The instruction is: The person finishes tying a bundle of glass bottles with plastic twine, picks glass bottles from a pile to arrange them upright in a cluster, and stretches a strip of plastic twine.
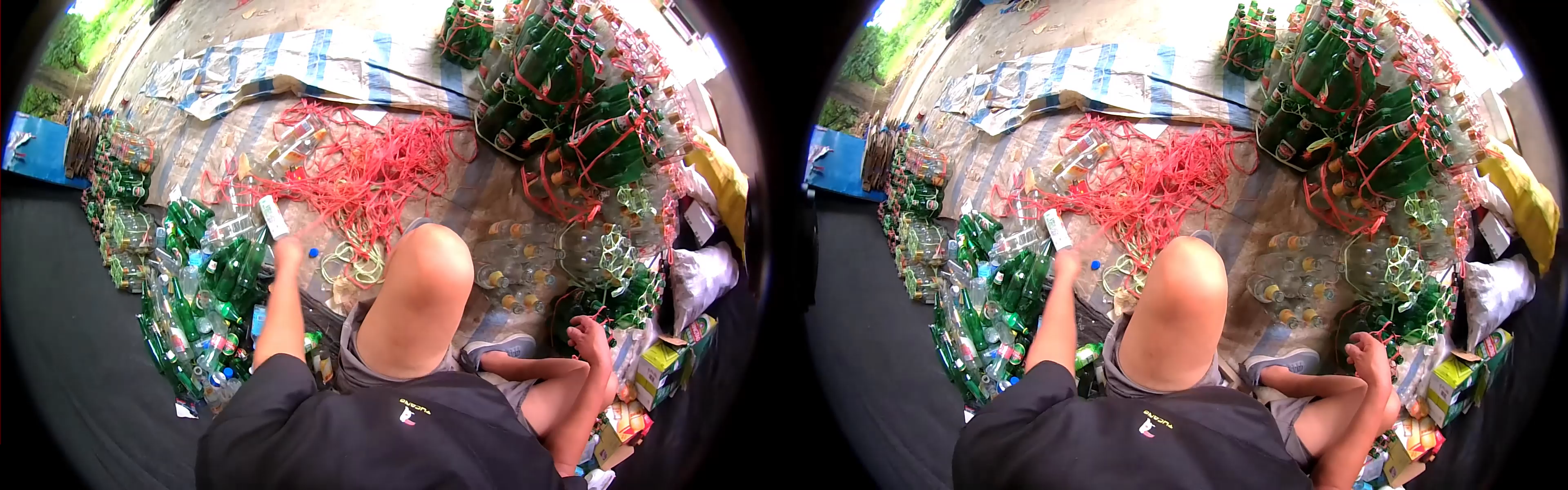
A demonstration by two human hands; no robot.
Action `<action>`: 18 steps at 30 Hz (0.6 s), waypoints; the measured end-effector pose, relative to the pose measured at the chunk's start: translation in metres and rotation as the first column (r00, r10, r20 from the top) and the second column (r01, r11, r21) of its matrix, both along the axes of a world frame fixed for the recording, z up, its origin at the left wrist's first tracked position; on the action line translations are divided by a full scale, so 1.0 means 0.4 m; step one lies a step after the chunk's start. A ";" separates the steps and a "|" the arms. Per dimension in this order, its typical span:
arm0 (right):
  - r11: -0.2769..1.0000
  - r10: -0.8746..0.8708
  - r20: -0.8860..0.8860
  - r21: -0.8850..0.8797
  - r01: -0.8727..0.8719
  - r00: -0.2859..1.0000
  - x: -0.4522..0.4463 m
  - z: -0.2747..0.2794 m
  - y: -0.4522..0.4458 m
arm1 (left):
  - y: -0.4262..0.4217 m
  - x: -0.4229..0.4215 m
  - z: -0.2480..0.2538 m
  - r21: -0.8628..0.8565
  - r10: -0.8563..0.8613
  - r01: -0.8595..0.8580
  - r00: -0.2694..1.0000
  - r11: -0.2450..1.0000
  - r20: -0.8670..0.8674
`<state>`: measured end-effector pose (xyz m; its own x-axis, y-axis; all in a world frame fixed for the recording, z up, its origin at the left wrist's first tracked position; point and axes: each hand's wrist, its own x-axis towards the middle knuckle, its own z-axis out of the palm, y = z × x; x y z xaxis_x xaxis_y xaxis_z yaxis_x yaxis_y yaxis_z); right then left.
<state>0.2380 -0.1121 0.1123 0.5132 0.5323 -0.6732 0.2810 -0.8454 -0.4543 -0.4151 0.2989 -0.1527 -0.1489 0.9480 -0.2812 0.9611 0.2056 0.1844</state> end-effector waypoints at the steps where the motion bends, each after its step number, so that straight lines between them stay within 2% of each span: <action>1: 1.000 0.002 0.002 0.000 -0.002 1.000 0.000 0.002 -0.007 | 0.077 -0.083 -0.044 0.016 0.350 -0.358 0.920 0.934 0.177; 2: 1.000 -0.005 0.006 -0.017 0.006 1.000 0.000 0.003 -0.013 | 0.149 -0.117 0.043 -0.044 0.440 -0.440 0.878 0.897 0.188; 3: 0.999 -0.011 0.008 -0.038 0.011 1.000 0.000 0.002 -0.017 | 0.199 -0.121 0.153 -0.020 0.450 -0.462 0.852 0.887 0.267; 5: 0.998 -0.036 -0.015 -0.045 0.035 0.999 0.006 -0.006 -0.024 | 0.276 -0.103 0.373 0.301 0.316 -0.401 0.902 0.866 0.294; 6: 0.997 -0.067 -0.031 -0.044 0.066 0.997 0.008 -0.010 -0.024 | 0.330 -0.080 0.461 0.336 0.320 -0.602 0.725 0.724 0.610; 7: 0.997 -0.060 -0.035 -0.052 0.058 0.998 0.004 -0.006 -0.016 | 0.407 -0.118 0.480 0.265 0.069 -0.692 0.415 0.672 0.907; 9: 0.994 -0.085 -0.034 -0.068 0.082 0.996 0.001 0.008 0.004 | 0.520 -0.143 0.522 0.386 -0.160 -0.727 0.362 0.568 0.918; 10: 0.994 -0.085 -0.036 -0.072 0.082 0.996 0.007 0.000 0.004 | 0.500 -0.079 0.563 0.431 0.055 -0.712 0.548 0.554 0.835; 11: 0.994 -0.079 -0.039 -0.073 0.076 0.996 0.013 -0.008 0.002 | 0.532 -0.080 0.502 0.522 0.182 -0.658 0.699 0.543 0.691; 12: 0.998 -0.045 -0.031 -0.051 0.043 0.999 0.018 -0.016 -0.002 | 0.565 -0.080 0.441 0.596 0.320 -0.597 0.798 0.537 0.512; 13: 0.999 -0.012 -0.023 -0.031 0.011 1.000 0.017 -0.018 0.003 | 0.461 0.055 0.496 0.528 0.226 -0.590 0.769 0.611 0.598; 14: 0.999 -0.024 -0.023 -0.042 0.023 0.999 0.015 -0.017 0.007 | 0.428 0.087 0.403 0.762 0.167 -0.348 0.936 0.546 0.309; 15: 0.999 -0.023 -0.026 -0.048 0.022 0.999 0.007 -0.013 0.013 | 0.343 0.194 0.383 0.770 0.142 -0.301 0.953 0.563 0.269; 16: 0.998 -0.037 -0.015 -0.057 0.036 0.999 0.001 -0.008 0.018 | 0.269 0.270 0.276 0.668 0.240 -0.361 0.932 0.651 0.271; 17: 0.997 -0.050 -0.002 -0.067 0.049 0.999 -0.002 -0.004 0.018 | 0.193 0.335 0.165 0.551 0.194 -0.389 0.905 0.739 0.379; 18: 0.996 -0.046 0.001 -0.076 0.046 0.999 -0.001 -0.008 0.015 | 0.103 0.385 0.062 0.263 0.151 -0.255 0.921 0.931 0.359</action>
<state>0.2376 -0.1059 0.1093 0.5355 0.4551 -0.7115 0.2406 -0.8897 -0.3880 -0.2611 0.3400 -0.1279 -0.2960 0.9535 -0.0560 0.7785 0.2748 0.5644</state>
